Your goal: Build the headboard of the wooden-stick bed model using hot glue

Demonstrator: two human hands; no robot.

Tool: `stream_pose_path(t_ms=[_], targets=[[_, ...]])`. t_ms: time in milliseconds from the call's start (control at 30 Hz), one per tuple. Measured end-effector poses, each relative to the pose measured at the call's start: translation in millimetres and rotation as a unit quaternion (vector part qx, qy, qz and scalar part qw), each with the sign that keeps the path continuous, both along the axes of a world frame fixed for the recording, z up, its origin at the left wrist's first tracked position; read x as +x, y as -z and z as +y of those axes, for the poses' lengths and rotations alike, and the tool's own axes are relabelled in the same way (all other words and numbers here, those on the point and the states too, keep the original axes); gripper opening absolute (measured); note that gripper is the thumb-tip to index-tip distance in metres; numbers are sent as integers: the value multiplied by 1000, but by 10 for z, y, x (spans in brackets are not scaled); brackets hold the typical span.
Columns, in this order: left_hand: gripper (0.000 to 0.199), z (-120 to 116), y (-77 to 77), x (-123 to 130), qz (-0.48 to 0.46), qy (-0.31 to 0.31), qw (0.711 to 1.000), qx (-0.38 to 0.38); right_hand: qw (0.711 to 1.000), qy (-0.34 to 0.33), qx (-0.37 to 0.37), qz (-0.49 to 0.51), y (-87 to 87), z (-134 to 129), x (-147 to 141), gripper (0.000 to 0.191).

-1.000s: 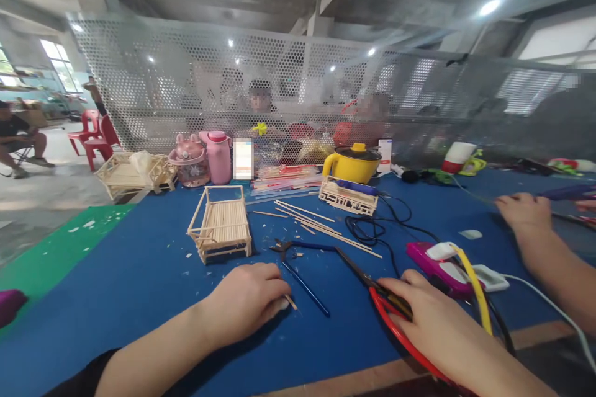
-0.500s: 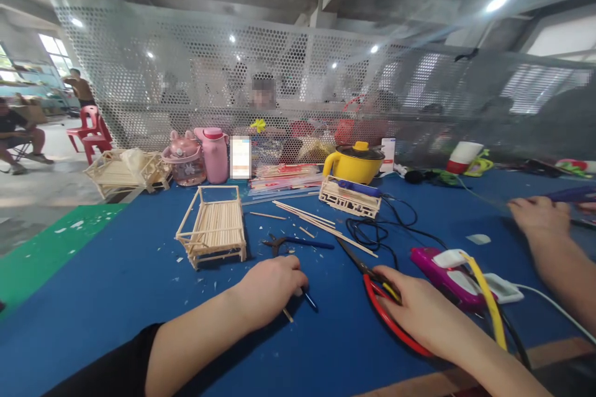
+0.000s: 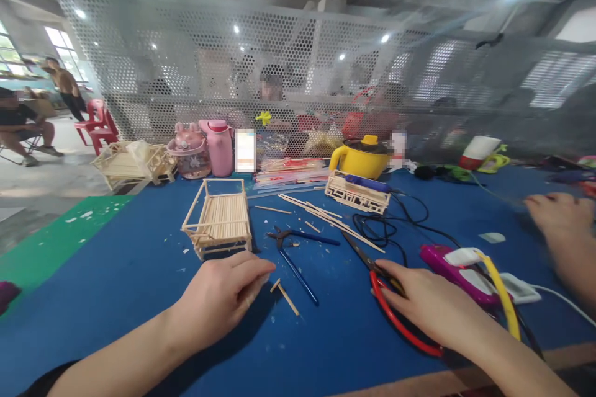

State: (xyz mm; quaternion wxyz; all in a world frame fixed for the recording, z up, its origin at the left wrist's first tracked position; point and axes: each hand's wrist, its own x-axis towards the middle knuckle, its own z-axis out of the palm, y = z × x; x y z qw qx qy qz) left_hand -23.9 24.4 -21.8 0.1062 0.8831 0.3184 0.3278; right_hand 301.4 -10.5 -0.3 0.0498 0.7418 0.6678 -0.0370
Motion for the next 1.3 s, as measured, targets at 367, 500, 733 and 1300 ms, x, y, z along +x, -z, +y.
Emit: stream_pose_path(t_ms=[367, 500, 733, 1300], targets=[[25, -51, 79, -45, 81, -16, 987, -141, 991, -112, 69, -39, -218, 930, -888, 26], [22, -46, 32, -69, 106, -19, 983, -149, 988, -145, 43, -16, -279, 1028, -1090, 21], [25, 5, -1, -153, 119, -95, 977, -146, 979, -196, -39, 34, -221, 501, -1262, 36], [21, -52, -105, 342, 148, -45, 980, -123, 988, -140, 42, 50, 131, 703, -1065, 76]])
